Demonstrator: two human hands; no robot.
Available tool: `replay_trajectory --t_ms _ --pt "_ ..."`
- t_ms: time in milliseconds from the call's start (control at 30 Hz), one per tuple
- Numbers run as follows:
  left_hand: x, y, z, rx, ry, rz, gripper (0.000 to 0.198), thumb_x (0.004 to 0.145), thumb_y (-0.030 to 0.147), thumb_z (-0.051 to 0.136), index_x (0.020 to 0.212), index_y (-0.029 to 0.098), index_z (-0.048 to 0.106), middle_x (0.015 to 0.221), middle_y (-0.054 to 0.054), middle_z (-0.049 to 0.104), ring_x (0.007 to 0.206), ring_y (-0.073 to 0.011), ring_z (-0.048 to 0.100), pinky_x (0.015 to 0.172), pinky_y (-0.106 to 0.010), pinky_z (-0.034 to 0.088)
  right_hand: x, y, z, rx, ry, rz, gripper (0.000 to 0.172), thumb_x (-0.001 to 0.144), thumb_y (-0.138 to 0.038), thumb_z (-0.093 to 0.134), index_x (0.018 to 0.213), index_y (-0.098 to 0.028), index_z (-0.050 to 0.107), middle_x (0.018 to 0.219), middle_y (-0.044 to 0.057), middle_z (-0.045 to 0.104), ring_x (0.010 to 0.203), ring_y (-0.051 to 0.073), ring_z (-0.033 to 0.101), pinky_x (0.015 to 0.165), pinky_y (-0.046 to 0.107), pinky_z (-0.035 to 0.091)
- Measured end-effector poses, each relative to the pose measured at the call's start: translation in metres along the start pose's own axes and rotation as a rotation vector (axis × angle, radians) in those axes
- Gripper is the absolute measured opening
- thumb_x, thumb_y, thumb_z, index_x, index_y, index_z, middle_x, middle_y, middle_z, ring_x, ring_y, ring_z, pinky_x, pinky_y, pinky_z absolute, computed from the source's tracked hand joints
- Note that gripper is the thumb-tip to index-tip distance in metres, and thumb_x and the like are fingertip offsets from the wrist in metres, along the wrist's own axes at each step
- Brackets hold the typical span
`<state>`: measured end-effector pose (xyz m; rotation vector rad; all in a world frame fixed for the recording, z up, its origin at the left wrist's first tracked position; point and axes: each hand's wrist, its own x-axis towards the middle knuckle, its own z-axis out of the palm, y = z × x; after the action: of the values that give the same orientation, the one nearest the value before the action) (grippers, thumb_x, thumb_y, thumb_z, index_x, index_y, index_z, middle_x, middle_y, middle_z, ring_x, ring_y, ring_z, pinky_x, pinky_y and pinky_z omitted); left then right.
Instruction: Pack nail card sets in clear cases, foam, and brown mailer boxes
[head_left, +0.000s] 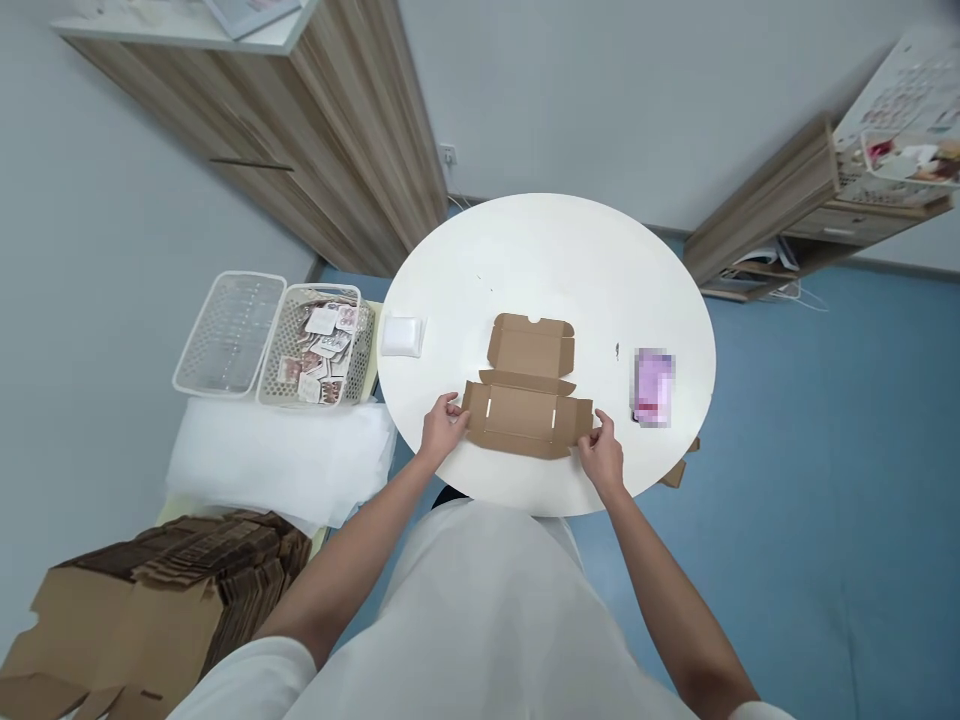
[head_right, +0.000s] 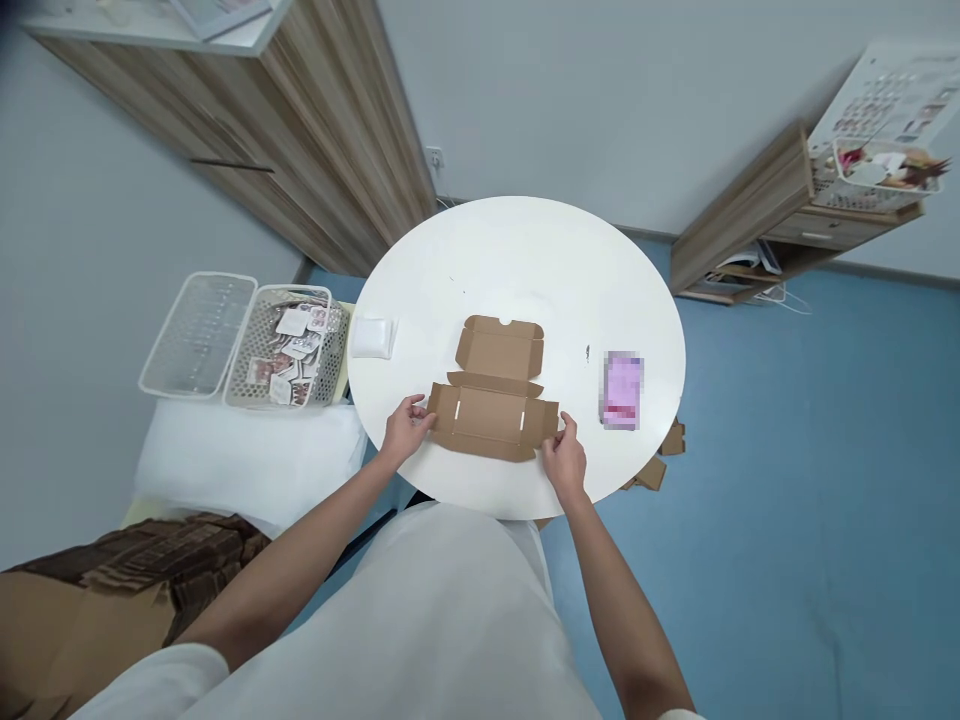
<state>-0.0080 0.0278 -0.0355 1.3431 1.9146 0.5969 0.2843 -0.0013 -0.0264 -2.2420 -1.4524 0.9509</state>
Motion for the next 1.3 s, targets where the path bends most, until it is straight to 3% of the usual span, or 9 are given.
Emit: replay_trajectory --t_ms 133,233,333,400,567,700,833,1067,1300 --pt "0.004 -0.009 -0.002 0.037 -0.067 -0.024 0.041 0.071 0.032 0.057 0.109 0.018 0.05 0.078 -0.003 0.063 0.079 -0.0177 0.06 0.072 -0.032 0.045 0.003 0.004 0.003 -0.049 -0.032 0.06 0.059 0.072 -0.023 0.038 0.13 -0.02 0.03 0.074 0.002 0.059 0.067 0.019 0.055 0.057 0.029 0.038" --pt "0.004 -0.007 -0.007 0.109 -0.058 0.029 0.047 0.072 0.037 0.056 0.113 0.016 0.047 0.092 -0.008 0.061 0.091 -0.0209 0.057 0.078 -0.035 0.044 0.001 0.004 0.004 -0.056 0.001 0.058 0.057 0.074 -0.026 0.04 0.13 -0.019 0.03 0.093 0.007 0.059 0.079 0.021 0.056 0.063 0.032 0.041" --pt "-0.004 0.002 -0.011 0.254 0.018 0.17 0.058 0.069 0.043 0.059 0.119 0.017 0.043 0.115 -0.014 0.051 0.11 -0.0273 0.046 0.086 -0.042 0.039 0.001 -0.003 0.0 -0.134 0.157 -0.075 0.057 0.074 -0.028 0.043 0.128 -0.017 0.033 0.117 0.014 0.049 0.104 0.026 0.047 0.079 0.039 0.04" --pt "-0.013 0.01 -0.012 0.343 -0.036 0.324 0.061 0.066 0.046 0.062 0.118 0.02 0.044 0.12 -0.014 0.047 0.115 -0.0295 0.04 0.09 -0.045 0.034 0.006 -0.013 -0.004 -0.191 0.21 -0.19 0.053 0.074 -0.028 0.045 0.125 -0.017 0.037 0.123 0.015 0.044 0.114 0.029 0.039 0.087 0.043 0.034" --pt "-0.035 0.02 -0.002 0.483 -0.324 0.65 0.042 0.064 0.036 0.067 0.103 0.027 0.055 0.112 -0.008 0.054 0.112 -0.0282 0.043 0.095 -0.047 0.026 0.043 -0.047 -0.012 -0.142 0.038 -0.292 0.037 0.077 -0.032 0.045 0.113 -0.022 0.05 0.113 0.009 0.056 0.109 0.026 0.045 0.092 0.045 0.03" --pt "-0.037 0.016 0.011 0.566 -0.346 0.686 0.033 0.07 0.023 0.06 0.102 0.025 0.054 0.108 -0.008 0.057 0.104 -0.0254 0.05 0.097 -0.049 0.022 0.082 -0.06 -0.009 0.088 -0.104 -0.092 0.045 0.077 -0.042 0.046 0.117 -0.022 0.044 0.11 0.009 0.058 0.096 0.021 0.054 0.081 0.036 0.039" --pt "-0.032 0.01 0.018 0.651 -0.368 0.691 0.026 0.075 0.017 0.05 0.099 0.024 0.055 0.1 -0.007 0.059 0.091 -0.0223 0.056 0.098 -0.05 0.019 0.104 -0.058 0.001 0.202 -0.109 0.052 0.05 0.074 -0.042 0.049 0.118 -0.02 0.041 0.097 0.007 0.063 0.084 0.018 0.057 0.069 0.03 0.042" --pt "-0.029 0.012 0.022 0.692 -0.372 0.711 0.028 0.073 0.01 0.043 0.096 0.021 0.055 0.092 -0.007 0.059 0.081 -0.0205 0.057 0.096 -0.049 0.021 0.104 -0.051 0.015 0.129 -0.106 0.034 0.015 0.071 -0.03 0.045 0.079 -0.02 0.052 0.071 0.001 0.059 0.062 0.014 0.05 0.055 0.025 0.036" --pt "-0.024 0.03 0.017 0.749 -0.248 0.712 0.052 0.069 0.022 0.055 0.119 0.015 0.044 0.121 -0.016 0.047 0.115 -0.0287 0.04 0.098 -0.044 0.021 0.083 -0.049 0.01 0.074 -0.101 0.008 0.008 0.067 -0.027 0.045 0.07 -0.022 0.05 0.061 -0.005 0.051 0.059 0.012 0.045 0.059 0.025 0.032"
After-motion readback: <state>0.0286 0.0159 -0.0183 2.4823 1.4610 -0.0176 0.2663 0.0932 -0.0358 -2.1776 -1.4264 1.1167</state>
